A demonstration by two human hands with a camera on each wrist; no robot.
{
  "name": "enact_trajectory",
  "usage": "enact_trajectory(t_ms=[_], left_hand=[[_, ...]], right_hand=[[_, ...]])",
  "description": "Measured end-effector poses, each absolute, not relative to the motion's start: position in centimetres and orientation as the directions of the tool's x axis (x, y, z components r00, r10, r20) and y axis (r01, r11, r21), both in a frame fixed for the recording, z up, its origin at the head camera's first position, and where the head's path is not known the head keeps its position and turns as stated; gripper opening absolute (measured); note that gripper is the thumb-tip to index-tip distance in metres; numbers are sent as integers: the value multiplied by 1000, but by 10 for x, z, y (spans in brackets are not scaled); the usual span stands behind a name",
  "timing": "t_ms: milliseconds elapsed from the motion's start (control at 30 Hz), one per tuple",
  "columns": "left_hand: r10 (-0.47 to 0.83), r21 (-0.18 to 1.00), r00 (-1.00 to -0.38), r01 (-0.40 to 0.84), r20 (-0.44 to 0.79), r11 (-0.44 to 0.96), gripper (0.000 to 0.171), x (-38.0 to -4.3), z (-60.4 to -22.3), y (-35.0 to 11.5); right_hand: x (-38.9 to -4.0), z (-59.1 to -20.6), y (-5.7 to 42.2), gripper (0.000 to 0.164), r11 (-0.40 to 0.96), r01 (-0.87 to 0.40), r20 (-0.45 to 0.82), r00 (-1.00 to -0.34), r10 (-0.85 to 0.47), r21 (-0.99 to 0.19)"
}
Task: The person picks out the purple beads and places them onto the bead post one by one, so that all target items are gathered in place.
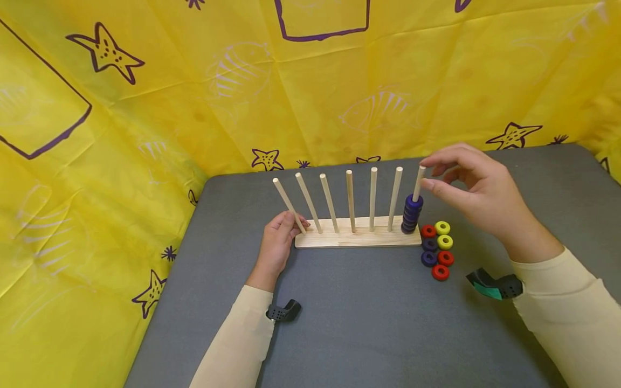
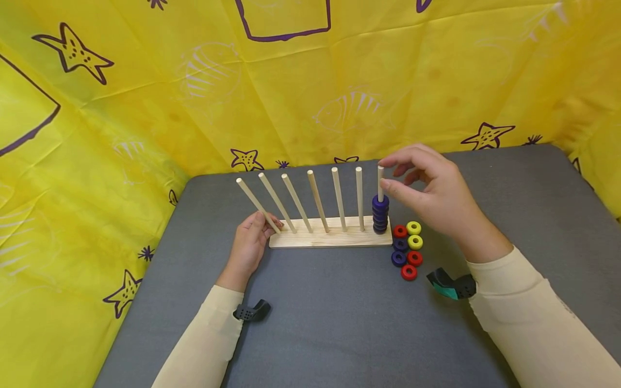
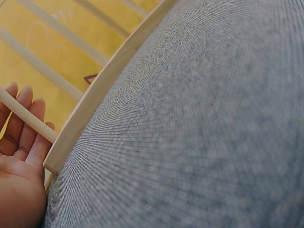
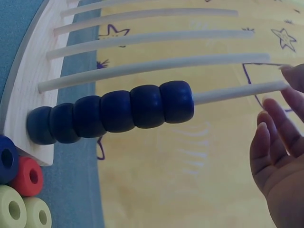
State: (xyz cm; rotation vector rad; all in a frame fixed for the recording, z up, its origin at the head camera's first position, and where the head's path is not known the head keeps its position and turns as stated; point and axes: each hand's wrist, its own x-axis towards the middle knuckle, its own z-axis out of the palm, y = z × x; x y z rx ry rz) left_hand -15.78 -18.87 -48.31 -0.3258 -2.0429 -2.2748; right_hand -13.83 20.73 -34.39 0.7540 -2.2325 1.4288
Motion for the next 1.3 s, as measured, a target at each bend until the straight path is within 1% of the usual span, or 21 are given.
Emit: enact_trajectory(t_ms=[133,267,400,467,633,733,800,867,1000,1133,1300], left_hand=[[89,972,-975,193,205,-130,56,-158,-483,-188],[88,972,-975,194,206,-134,58,-158,-484,-188],[88,973,-975,194,205,-126,60,-158,-484,-189],[88,974,-975,191,202,-118,60,-158,-484,-189],[89,976,-977,185,195,-113,56,-157,-482,-188],[90,976,-977,181,193,-119,54,-157,-482,-188],[90,977,-978,179,190,-119,54,-157,-482,-188],[90,977,-978,177,188,-117,53,-157,-481,-188],[88,980,-979,172,181,-104,51,-158,-481,-188],[89,980,-979,172,181,-100,51,-157,-482,-188],[87,978,-979,176,186,-112,51,-158,-483,-188]], right_hand=[[-137,-345,209,39,306,-620,576,-784,-231,-722],[-135,-348,212,30,250,-600,556,-800,-227,-760],[-137,-353,216,25,84,-576,546,-805,-234,-813],[-138,-356,218,28,-21,-571,558,-794,-240,-821],[-142,-366,224,44,-240,-538,588,-762,-272,-808],[-144,-374,228,50,-346,-515,611,-735,-294,-785],[-145,-378,230,51,-380,-505,620,-724,-301,-775],[-145,-382,232,53,-389,-503,623,-719,-308,-772],[-142,-390,237,55,-354,-503,608,-723,-328,-789],[-137,-399,243,55,-280,-501,573,-742,-347,-819],[-127,-409,247,53,-161,-478,502,-787,-357,-863]])
